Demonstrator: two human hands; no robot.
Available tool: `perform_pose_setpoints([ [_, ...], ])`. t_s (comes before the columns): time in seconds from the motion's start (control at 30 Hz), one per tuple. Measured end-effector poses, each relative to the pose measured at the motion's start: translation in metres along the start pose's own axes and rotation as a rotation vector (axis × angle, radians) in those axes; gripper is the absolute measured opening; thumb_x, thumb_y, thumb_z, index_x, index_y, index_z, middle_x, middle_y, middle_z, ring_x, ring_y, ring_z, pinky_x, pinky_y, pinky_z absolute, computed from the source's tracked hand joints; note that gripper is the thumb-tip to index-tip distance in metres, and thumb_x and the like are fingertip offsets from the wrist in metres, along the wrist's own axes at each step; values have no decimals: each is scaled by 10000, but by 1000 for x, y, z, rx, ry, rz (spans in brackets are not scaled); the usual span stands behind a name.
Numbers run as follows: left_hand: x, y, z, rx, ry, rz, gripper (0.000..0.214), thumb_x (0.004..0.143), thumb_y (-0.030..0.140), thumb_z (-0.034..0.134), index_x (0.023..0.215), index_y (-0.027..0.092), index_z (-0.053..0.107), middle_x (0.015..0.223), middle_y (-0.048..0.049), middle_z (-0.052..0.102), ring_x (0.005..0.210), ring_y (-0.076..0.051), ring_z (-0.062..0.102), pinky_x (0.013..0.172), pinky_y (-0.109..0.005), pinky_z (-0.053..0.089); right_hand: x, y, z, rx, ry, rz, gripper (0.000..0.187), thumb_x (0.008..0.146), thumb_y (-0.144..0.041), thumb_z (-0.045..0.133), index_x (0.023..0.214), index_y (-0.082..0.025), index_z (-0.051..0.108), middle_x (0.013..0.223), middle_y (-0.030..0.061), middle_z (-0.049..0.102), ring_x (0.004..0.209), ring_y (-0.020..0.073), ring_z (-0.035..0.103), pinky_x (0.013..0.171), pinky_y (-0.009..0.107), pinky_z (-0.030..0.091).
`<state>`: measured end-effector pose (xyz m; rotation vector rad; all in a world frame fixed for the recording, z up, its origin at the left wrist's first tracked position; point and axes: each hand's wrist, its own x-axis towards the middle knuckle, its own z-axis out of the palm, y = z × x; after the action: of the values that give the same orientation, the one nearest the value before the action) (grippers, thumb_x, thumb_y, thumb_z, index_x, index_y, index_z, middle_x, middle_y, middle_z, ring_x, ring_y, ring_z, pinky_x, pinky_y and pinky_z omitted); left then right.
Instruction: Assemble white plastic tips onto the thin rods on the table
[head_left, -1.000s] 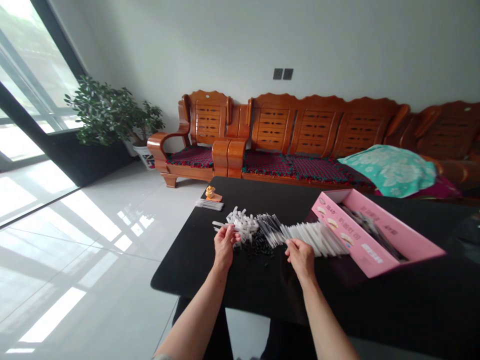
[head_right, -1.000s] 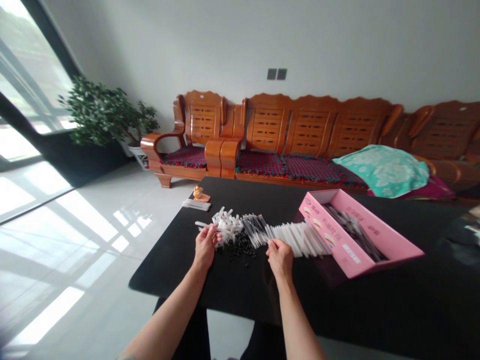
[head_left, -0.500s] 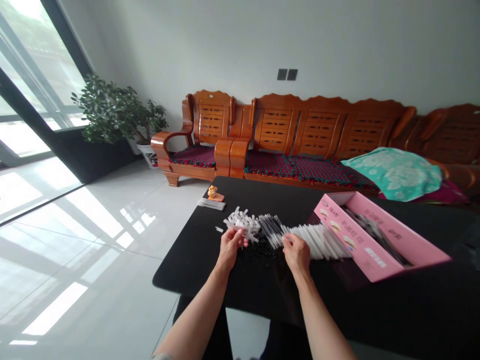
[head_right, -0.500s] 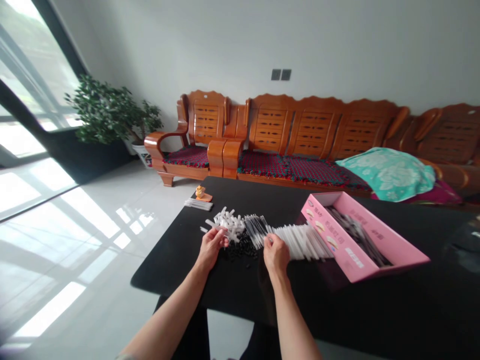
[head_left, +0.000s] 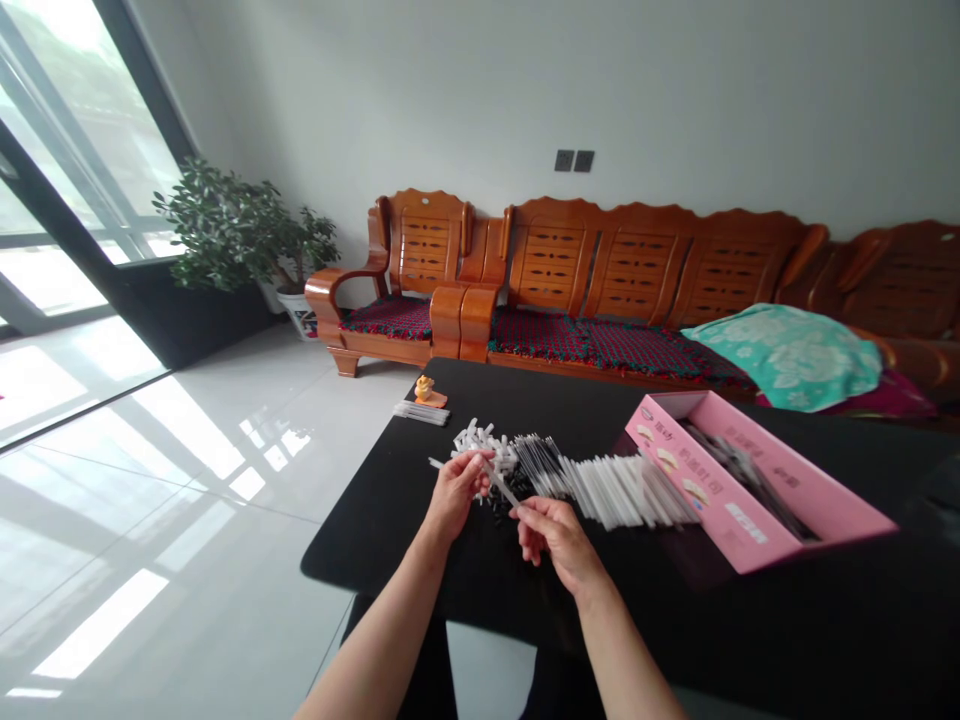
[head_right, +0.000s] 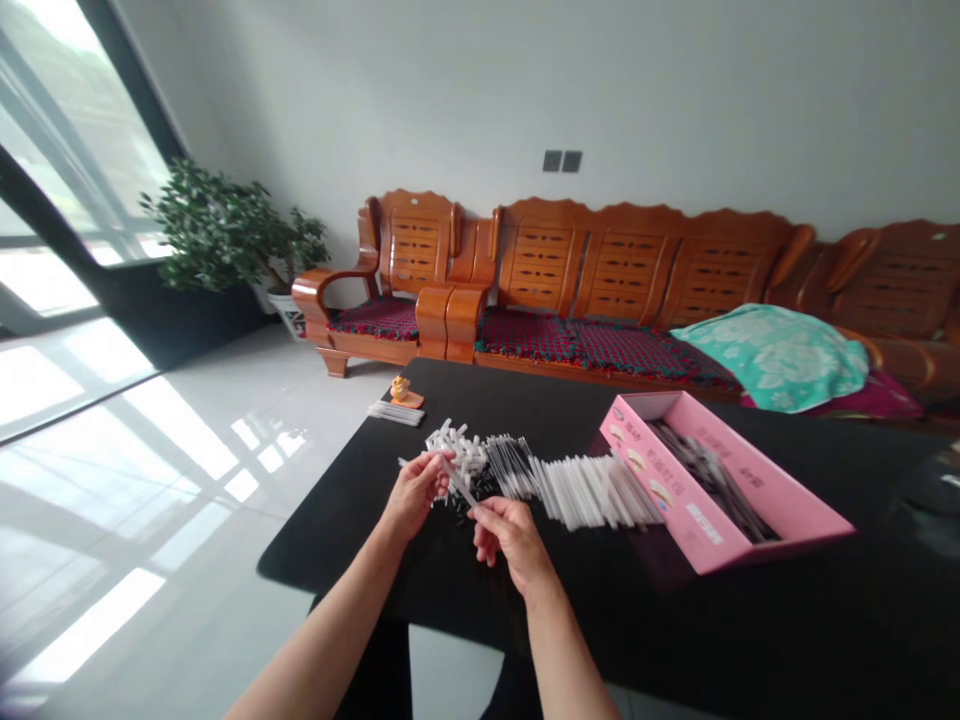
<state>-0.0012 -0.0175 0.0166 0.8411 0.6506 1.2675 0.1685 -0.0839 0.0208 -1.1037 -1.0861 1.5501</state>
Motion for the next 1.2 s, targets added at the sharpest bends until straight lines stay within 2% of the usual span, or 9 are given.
perform_pose_setpoints([
  [0.2,-5,2,6,13,-115,-77,319,746,389,784,885,106,733,723,-49,639,530,-70,512,488,-178,402,-1,5,11,162,-130,29,469,851,-554,607,964,-102,655,576,2,627,353,63,473,321,159,262],
  [0.33,-10,2,12,-28,-165,-99,367,736,383,795,973,111,727,806,-74,663,493,-40,464,452,-165,370,-1,11,14,342,-197,66,388,859,-504,624,933,-124,659,418,-112,384,306,24,201,311,165,160],
  [0.43,-9,2,13,-6,-135,-70,326,719,372,808,881,101,729,745,-66,660,472,-42,461,428,-161,359,-2,11,13,343,-196,101,354,855,-508,619,871,-155,634,428,-142,235,338,34,117,320,176,136],
  [0.53,-6,0,14,11,-45,-43,288,692,338,826,810,93,730,715,-65,668,480,-61,502,440,-173,395,-3,5,13,100,-63,-2,379,876,-549,559,807,-178,595,461,-126,228,373,48,128,355,191,141],
  [0.73,-6,-6,22,-34,116,-15,302,647,347,847,780,95,746,692,-53,671,491,-78,529,475,-201,442,-2,-4,15,-893,274,-479,360,949,-423,432,719,-198,593,553,9,515,512,114,452,535,235,266],
  [0.83,-8,-8,26,-42,156,-5,304,640,347,853,766,92,745,699,-52,672,493,-72,529,476,-193,437,-3,-3,17,-1017,350,-511,340,951,-382,420,738,-197,607,552,21,537,504,116,475,548,239,262],
  [0.93,-7,-5,24,-65,137,-18,303,648,341,852,774,89,740,690,-49,667,488,-63,522,471,-178,429,-7,-7,19,-801,296,-435,375,941,-451,447,744,-185,623,566,11,532,516,111,472,531,229,280],
  [1.1,-7,3,19,-66,-38,-94,298,665,336,844,794,97,723,729,-68,684,444,-44,491,432,-167,394,-13,-14,19,-78,-58,-14,444,890,-591,483,883,-171,625,456,-105,333,341,58,202,367,206,189],
  [1.2,-7,1,21,4,-55,-74,277,677,334,834,778,97,732,704,-62,677,457,-57,510,445,-178,408,-13,-9,19,-52,-7,-51,411,895,-574,479,839,-185,601,461,-116,265,355,60,167,369,207,187],
])
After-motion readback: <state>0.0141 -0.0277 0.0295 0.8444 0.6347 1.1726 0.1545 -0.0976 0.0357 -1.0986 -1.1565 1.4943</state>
